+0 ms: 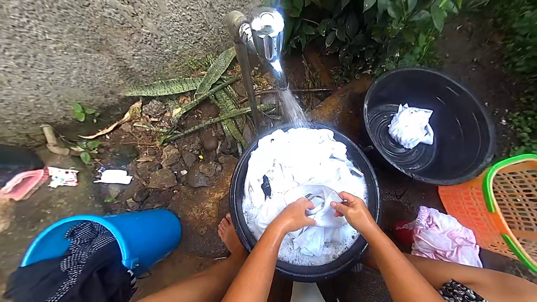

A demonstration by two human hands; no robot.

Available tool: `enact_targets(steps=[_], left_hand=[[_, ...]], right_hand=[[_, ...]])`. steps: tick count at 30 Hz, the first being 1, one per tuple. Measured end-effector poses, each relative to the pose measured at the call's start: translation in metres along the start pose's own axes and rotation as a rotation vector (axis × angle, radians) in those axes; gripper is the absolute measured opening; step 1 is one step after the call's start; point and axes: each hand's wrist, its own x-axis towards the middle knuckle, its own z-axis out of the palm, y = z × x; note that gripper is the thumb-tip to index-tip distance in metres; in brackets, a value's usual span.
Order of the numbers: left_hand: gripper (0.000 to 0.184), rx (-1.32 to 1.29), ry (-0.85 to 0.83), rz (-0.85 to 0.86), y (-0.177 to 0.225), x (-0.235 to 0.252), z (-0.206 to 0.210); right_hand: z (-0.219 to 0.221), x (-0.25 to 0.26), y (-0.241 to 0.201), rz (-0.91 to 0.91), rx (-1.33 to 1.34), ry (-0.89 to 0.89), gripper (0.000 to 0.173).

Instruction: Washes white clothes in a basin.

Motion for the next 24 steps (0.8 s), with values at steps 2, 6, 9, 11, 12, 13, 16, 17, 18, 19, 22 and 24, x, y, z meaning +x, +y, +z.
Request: enact_targets(steps=[2,6,9,11,12,13,16,17,18,19,22,24], left_hand=[[0.036,-0.063,-0.047,0.012,-0.005,-0.004,0.000],[0.038,-0.005,-0.015,0.014,0.000,-0.015,0.003],[0.041,0.037,-0.033,-0.014,0.001,-0.030,0.003],[0.042,-0.084,-0.045,-0.003,-0.007,-0.039,0.004],[0.042,-0.172,-0.040,0.002,-0.011,-0.043,0.005],[0.044,-0.235,-0.021,-0.004,-0.014,-0.047,0.006],[0.057,-0.084,0.215,-0.050,-0.008,-0.050,0.011],[0.063,0.010,0.309,-0.015,-0.003,-0.050,0.013],[0.068,0.060,0.380,0.071,0.000,-0.051,0.016],[0.074,0.092,0.409,0.169,0.003,-0.051,0.018],[0.070,0.091,0.314,0.336,0.003,-0.053,0.016],[0.041,0.016,0.218,0.341,-0.002,-0.054,0.010]], right_hand=[[0.002,-0.010,-0.013,-0.079,-0.285,-0.018,0.025],[0.024,-0.026,-0.033,-0.290,-0.662,-0.191,0.055],[0.027,-0.025,-0.041,-0.192,-0.784,-0.357,0.043],[0.019,-0.024,-0.045,-0.108,-0.754,-0.367,0.037],[0.015,-0.025,-0.046,-0.103,-0.712,-0.357,0.033],[0.011,-0.027,-0.044,-0.117,-0.661,-0.347,0.028],[0.004,-0.035,-0.035,-0.230,-0.517,-0.311,0.020],[0.003,-0.037,-0.033,-0.268,-0.477,-0.303,0.018],[0.003,-0.038,-0.031,-0.296,-0.435,-0.307,0.018],[0.003,-0.039,-0.030,-0.329,-0.393,-0.311,0.017],[0.005,-0.040,-0.033,-0.399,-0.226,-0.303,0.017],[0.002,-0.040,-0.041,-0.391,-0.151,-0.256,0.019]])
